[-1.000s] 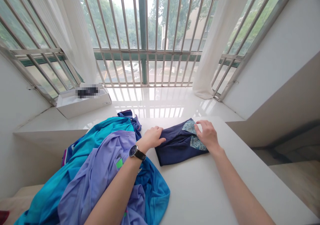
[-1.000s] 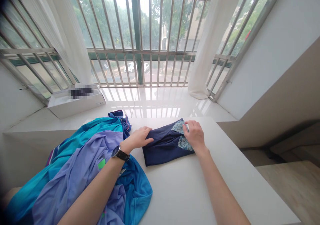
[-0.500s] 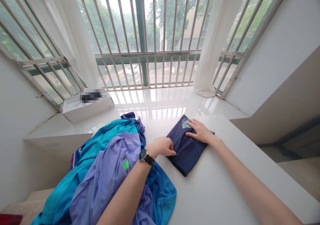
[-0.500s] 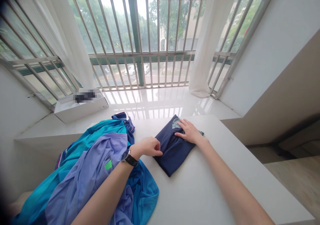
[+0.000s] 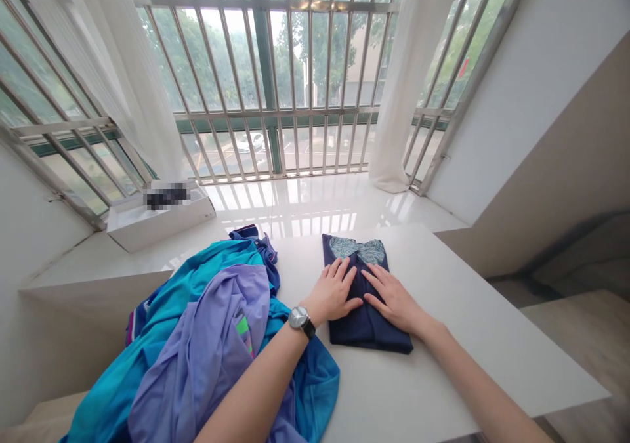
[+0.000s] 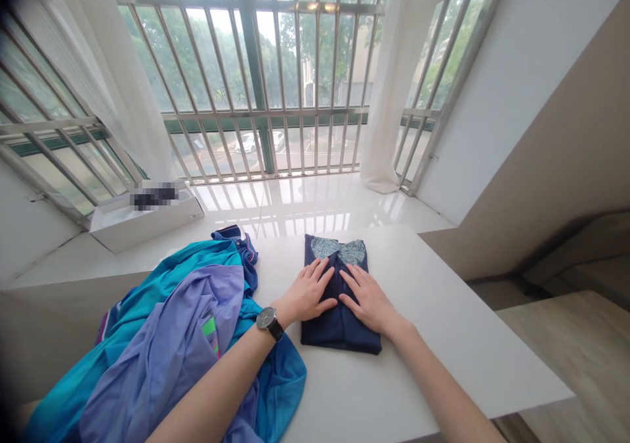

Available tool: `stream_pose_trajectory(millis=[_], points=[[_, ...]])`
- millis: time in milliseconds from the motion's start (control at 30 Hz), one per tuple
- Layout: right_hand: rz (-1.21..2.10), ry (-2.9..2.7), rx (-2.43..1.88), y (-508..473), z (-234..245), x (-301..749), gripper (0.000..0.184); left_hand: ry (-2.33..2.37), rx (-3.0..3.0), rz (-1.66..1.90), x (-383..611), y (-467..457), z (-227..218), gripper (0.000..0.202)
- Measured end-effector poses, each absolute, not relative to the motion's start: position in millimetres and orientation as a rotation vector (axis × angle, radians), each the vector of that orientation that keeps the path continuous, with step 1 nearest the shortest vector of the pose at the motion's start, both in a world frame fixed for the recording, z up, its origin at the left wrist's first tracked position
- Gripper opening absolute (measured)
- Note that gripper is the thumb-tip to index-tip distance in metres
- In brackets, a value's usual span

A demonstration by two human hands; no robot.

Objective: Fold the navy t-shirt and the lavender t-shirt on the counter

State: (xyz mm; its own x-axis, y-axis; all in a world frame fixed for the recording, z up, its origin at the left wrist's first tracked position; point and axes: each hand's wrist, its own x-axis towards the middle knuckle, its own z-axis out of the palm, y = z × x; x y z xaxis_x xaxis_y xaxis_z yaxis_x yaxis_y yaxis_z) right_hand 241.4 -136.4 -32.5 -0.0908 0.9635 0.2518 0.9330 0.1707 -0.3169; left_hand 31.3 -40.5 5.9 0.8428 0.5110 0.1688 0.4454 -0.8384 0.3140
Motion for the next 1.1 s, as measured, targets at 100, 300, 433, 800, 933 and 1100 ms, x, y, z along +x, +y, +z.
stream_pose_trajectory(millis=[100,300,433,800,933,1100], points=[[0.087,-2.121,-1.879,-135.7,-37.5,238.5,0.062,0.715,2.789,0.184,28.2,-44.0,-2.9,0.077],[0.198,-2.127,-1.89,-162.6,-13.2,233.4,0.063,0.617,2.814,0.025,14.6,-48.6,27.7,0.082],[0.447,-2.021,-1.922,-154.1,23.6,238.3,0.045,0.498,2.731,-0.019,17.7,-49.1,44.6,0.057],[0.284,-1.703,-2.055,-70.8,-0.6,217.2,0.047,0.939,2.626,0.538,16.9,-12.7,7.3,0.047],[0.161,-1.739,-1.992,-79.0,-10.1,210.1,0.044,0.898,2.659,0.437,19.0,-7.4,0.5,0.063],[0.068,-1.806,-1.96,-84.6,-8.6,212.1,0.04,0.884,2.582,0.464,20.5,-2.8,3.4,0.071]])
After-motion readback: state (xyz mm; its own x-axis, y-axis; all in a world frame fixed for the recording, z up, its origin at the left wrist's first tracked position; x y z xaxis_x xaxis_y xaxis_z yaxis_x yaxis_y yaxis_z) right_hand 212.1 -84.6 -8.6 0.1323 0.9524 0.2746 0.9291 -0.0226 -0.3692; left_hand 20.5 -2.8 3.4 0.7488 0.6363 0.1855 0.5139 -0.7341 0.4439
